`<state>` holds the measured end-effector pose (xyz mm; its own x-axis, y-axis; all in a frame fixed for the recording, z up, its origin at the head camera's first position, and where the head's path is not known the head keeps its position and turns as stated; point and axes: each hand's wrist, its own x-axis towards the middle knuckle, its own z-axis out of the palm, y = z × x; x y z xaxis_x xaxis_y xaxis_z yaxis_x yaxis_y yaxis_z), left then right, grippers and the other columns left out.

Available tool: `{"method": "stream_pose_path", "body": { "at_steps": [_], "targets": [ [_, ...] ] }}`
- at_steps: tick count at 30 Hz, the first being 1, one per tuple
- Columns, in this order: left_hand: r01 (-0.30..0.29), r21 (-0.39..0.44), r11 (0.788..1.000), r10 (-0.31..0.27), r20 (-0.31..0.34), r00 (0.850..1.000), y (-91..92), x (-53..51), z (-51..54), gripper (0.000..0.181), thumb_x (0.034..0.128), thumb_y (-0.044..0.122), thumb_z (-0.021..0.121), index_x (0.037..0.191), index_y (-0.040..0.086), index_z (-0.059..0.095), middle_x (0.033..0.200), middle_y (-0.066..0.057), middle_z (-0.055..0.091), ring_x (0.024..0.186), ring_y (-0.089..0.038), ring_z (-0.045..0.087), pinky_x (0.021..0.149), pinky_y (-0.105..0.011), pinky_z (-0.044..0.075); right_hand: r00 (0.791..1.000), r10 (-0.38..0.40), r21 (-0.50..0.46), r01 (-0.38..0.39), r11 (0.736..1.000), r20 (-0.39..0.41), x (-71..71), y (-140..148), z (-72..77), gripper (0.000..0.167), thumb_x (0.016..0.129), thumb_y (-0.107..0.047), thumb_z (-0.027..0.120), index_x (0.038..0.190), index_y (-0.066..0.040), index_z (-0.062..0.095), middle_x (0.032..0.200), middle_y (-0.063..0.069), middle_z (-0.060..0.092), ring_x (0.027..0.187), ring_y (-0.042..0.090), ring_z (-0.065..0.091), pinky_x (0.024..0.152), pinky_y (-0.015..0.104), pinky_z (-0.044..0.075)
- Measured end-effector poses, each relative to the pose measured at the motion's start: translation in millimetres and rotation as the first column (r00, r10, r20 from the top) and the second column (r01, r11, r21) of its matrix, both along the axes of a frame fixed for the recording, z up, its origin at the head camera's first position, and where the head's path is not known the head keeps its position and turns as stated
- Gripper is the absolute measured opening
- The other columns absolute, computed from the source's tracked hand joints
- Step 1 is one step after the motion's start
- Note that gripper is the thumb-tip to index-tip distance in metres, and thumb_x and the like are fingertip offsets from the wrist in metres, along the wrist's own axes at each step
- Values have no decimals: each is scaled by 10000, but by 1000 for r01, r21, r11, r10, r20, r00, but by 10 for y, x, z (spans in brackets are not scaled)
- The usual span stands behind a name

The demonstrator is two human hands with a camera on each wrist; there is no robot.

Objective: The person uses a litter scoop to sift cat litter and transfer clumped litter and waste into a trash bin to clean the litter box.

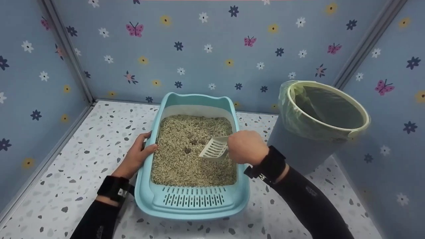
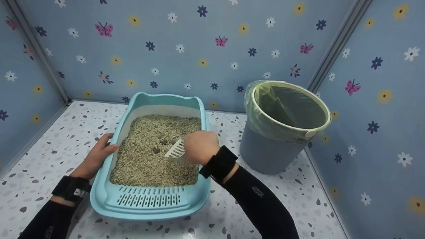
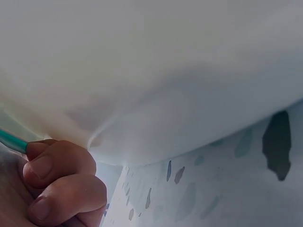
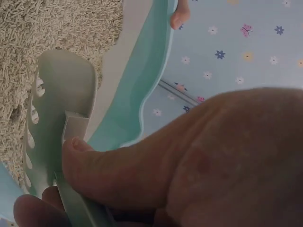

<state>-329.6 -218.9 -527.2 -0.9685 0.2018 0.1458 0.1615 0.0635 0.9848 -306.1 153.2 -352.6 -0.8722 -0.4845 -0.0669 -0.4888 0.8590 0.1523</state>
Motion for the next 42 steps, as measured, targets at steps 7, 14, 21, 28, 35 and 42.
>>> {"method": "stream_pose_path", "body": {
  "at_steps": [7, 14, 21, 28, 35, 42],
  "targets": [
    [5, 2, 1000, -5, 2, 1000, -12, 8, -10, 662, 1173, 253, 552, 1743, 100, 250, 1475, -323, 564, 1196, -390, 685, 958, -363, 582, 998, 9, 47, -12, 999, 68, -30, -86, -11, 367, 897, -132, 769, 654, -185, 498, 668, 6, 531, 604, 233, 538, 583, 505, 582],
    [-4, -12, 1000, 4, 2, 1000, -9, 13, -2, 652, 1174, 247, 551, 1737, 95, 259, 1467, -320, 566, 1184, -383, 680, 954, -372, 576, 995, -27, 84, 19, 996, 95, -58, -152, -51, 533, 957, -400, 828, 613, -200, 474, 628, -23, 494, 579, 192, 496, 549, 454, 520],
    [-7, -22, 1000, 7, -7, 1000, -14, 34, 24, 664, 1170, 270, 535, 1740, 88, 247, 1459, -332, 561, 1183, -355, 683, 969, -376, 566, 993, -73, 133, 60, 989, 96, -97, -271, -112, 699, 980, -591, 786, 571, -219, 358, 582, -51, 345, 543, 151, 366, 485, 398, 360],
    [-13, -6, 1000, 13, -7, 1000, 18, 38, 19, 651, 1162, 241, 546, 1729, 77, 272, 1386, -325, 592, 1123, -327, 696, 936, -367, 576, 986, -74, 157, 51, 986, 146, -227, -430, -207, 686, 974, -629, 757, 554, -230, 389, 578, -50, 390, 543, 161, 420, 466, 411, 399],
    [-18, 14, 1000, 19, -10, 1000, 43, 15, 24, 632, 1153, 189, 549, 1718, 66, 294, 1387, -338, 608, 1119, -342, 716, 928, -362, 587, 983, -60, 105, 42, 994, 176, -376, -455, -324, 709, 956, -708, 759, 594, -208, 410, 596, -54, 392, 583, 179, 475, 581, 485, 561],
    [-18, 14, 1000, 18, 0, 1000, 27, 31, 23, 641, 1160, 195, 543, 1732, 80, 277, 1415, -328, 588, 1129, -337, 708, 933, -366, 585, 968, -47, 49, 36, 998, 248, -485, -505, -459, 560, 1045, -326, 741, 613, -210, 402, 624, -50, 356, 591, 174, 437, 592, 412, 482]
  ]
}}
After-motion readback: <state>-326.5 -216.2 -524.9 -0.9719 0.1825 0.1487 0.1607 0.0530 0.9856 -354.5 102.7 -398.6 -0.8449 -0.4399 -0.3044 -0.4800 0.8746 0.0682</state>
